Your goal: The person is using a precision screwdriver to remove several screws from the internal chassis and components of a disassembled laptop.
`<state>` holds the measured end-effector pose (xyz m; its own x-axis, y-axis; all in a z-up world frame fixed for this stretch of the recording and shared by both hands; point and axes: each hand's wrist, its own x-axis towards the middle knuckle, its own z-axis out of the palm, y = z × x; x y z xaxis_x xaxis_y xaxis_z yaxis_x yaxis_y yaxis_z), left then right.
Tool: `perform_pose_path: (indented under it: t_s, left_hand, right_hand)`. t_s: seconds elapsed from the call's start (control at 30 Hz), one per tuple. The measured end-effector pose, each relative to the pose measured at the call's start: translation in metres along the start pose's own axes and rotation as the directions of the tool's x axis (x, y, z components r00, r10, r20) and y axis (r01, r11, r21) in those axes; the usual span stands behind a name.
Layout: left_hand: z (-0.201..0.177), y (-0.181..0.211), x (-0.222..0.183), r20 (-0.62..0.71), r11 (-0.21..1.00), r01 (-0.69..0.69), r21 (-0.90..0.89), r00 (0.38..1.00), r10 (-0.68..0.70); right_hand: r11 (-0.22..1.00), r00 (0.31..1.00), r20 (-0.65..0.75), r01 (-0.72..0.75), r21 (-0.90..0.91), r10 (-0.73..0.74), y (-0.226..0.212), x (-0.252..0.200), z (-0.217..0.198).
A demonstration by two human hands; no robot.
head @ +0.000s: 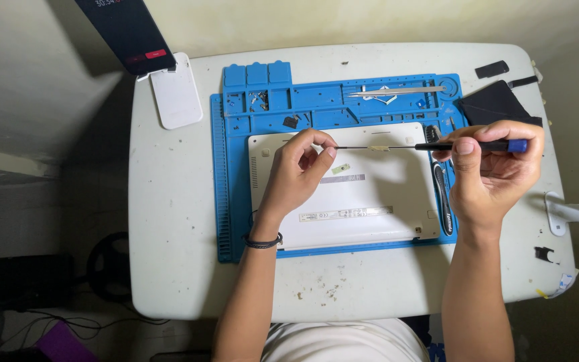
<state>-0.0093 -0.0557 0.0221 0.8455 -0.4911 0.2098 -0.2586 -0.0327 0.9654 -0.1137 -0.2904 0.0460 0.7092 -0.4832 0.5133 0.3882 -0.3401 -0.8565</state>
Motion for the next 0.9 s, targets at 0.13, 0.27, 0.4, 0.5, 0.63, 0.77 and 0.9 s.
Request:
perform_pose_path:
  t_s: [0.13,0.27,0.4,0.5,0.63,0.77,0.9]
  left_hand:
    - [0.003,0.006,0.000,0.014,0.993,-0.046,0.105,0.999,0.045]
    - [0.007,0.012,0.000,0.074,0.983,-0.104,0.153,0.993,0.094]
    - [0.012,0.017,-0.002,0.125,0.987,-0.054,0.152,0.992,0.035]
    - [0.019,0.016,-0.001,0.161,0.988,-0.040,0.149,0.987,0.016]
    - [0.033,0.010,-0.003,0.145,0.947,-0.031,0.321,0.989,-0.017]
    - [0.060,-0.013,-0.001,0.116,0.705,-0.215,0.676,0.976,0.187]
    - [0.091,-0.019,0.008,0.181,0.606,-0.259,0.752,0.965,0.188]
  right_hand:
    - [0.999,0.999,0.035,0.040,-0.014,-0.039,-0.011,0.004,0.001]
    - [0.982,0.985,0.112,0.146,-0.116,-0.133,-0.027,0.010,0.003]
    - [0.958,0.964,0.106,0.257,-0.125,-0.245,-0.034,0.017,0.004]
    - [0.932,0.941,0.092,0.336,-0.139,-0.325,-0.028,0.019,0.000]
    - [0.900,0.924,0.031,0.378,-0.219,-0.380,-0.023,0.018,-0.008]
    - [0.872,0.918,-0.021,0.368,-0.323,-0.395,-0.013,0.021,-0.018]
    - [0.812,0.916,-0.011,0.350,-0.467,-0.401,-0.003,0.023,-0.025]
